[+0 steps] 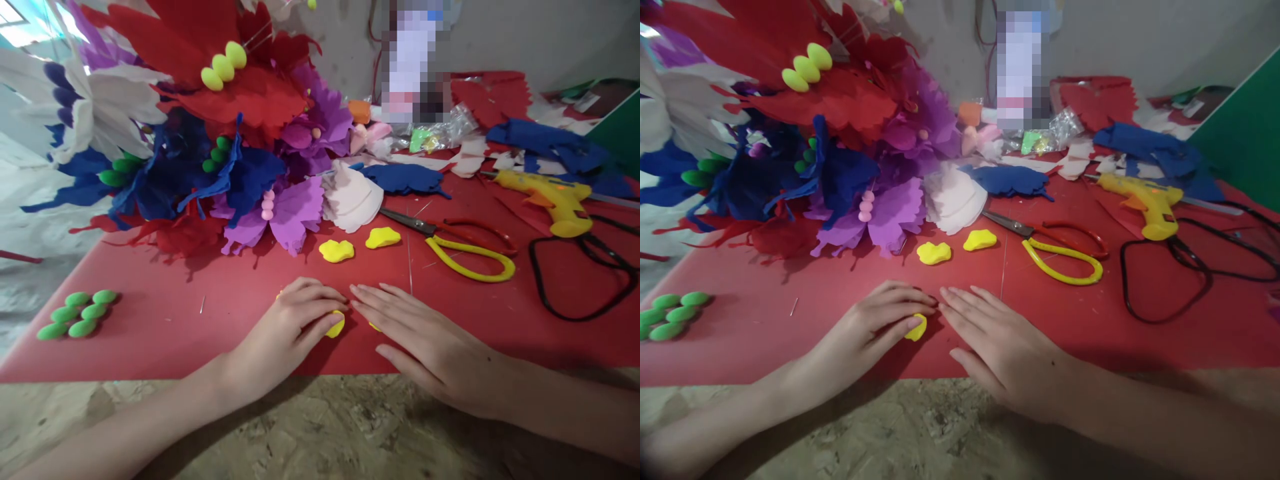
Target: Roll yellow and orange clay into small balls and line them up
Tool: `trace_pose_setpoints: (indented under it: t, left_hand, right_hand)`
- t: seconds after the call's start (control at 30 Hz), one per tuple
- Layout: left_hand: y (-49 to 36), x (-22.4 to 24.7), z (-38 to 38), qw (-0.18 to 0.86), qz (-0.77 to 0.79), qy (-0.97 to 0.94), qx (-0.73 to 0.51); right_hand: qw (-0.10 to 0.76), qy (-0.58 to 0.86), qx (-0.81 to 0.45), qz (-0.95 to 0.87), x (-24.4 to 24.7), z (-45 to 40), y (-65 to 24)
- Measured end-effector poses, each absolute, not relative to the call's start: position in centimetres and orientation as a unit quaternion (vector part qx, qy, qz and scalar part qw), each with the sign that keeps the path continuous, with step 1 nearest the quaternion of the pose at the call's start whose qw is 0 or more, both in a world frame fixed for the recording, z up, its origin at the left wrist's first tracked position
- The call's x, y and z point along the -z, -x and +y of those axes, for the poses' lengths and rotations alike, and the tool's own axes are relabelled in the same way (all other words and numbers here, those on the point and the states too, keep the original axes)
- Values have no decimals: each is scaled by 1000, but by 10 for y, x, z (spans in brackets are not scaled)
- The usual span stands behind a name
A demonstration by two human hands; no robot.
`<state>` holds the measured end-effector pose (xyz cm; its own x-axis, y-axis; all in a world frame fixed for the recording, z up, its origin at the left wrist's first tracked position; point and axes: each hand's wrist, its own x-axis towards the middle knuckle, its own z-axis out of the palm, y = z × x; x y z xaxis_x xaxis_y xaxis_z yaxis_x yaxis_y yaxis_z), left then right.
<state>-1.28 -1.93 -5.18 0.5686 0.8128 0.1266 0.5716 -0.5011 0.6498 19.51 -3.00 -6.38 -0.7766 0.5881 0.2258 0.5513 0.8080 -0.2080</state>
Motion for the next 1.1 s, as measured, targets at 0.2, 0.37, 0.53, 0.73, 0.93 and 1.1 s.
trace_pose_setpoints:
  t: [0.2,0.37,0.53,0.73,0.93,1.1]
  left_hand:
    - [12,58,-24,69,351,-927,-114]
    - [3,58,-32,53,355,-928,-105]
    - [-9,65,-34,34,390,-916,-89]
    - [-17,66,-33,123,421,-898,-30]
    - [-15,56,-29,222,404,-887,-38]
    - [-1,46,-29,261,383,-876,-134]
  right_hand:
    - [155,314,-49,-935,62,-31,-194]
    - [184,316,-38,-930,67,-31,-195]
    - [217,347,-38,-912,75,-31,-196]
    - [159,297,25,-941,71,-31,-194]
    - [166,332,-53,-927,65,-34,-200]
    - [202,419,-223,-857,65,-33,-206]
